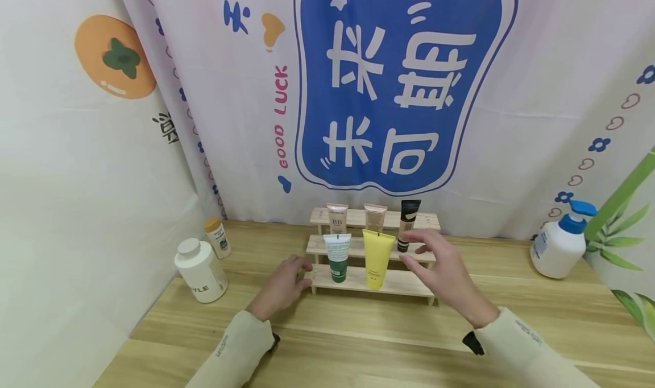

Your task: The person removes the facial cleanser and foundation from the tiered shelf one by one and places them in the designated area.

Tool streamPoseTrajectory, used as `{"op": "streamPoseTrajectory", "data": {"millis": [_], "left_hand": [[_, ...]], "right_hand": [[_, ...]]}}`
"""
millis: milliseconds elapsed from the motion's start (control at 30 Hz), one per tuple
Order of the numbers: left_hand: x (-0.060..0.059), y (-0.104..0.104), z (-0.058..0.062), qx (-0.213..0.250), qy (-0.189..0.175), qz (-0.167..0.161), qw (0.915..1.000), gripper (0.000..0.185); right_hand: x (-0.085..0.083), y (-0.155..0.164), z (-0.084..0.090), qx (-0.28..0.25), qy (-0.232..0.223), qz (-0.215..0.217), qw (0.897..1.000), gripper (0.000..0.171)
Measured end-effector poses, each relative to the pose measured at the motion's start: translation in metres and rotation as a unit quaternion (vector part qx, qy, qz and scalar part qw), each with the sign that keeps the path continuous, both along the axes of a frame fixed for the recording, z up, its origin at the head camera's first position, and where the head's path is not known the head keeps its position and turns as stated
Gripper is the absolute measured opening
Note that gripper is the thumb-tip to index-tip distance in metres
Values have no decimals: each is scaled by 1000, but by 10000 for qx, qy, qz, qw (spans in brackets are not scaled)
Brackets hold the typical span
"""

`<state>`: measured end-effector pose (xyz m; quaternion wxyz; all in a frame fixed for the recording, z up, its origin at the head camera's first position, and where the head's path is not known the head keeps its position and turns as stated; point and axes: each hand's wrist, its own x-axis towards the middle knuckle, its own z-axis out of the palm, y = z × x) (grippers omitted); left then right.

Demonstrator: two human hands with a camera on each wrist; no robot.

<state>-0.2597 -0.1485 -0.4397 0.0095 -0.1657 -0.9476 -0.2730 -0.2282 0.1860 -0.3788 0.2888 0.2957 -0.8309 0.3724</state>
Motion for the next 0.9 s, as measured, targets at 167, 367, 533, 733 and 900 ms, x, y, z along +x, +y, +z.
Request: {"op": "streamPoseTrajectory", "data": {"millis": [167, 367, 533, 733, 900], "left_hand": [[0, 0, -1, 54, -8, -14, 10000, 24], [-1, -1, -2, 90, 25, -46, 9999, 23], [-2, -1, -3, 81, 52, -39, 9999, 24], [-1, -1, -3, 139, 54, -64, 9999, 23], [0, -1, -4, 140, 60, -41, 9999, 23]], "right_hand": [[-7, -12, -6, -133, -122, 200, 9996, 43], [-10, -21, -13, -142, -240, 222, 9994, 45], [-9, -25, -15, -365, -187, 240, 9989, 43], [-8, -33, -20, -611, -162, 95, 9980, 40], [-8, -39, -23, -588, -152, -109, 9981, 40]]}}
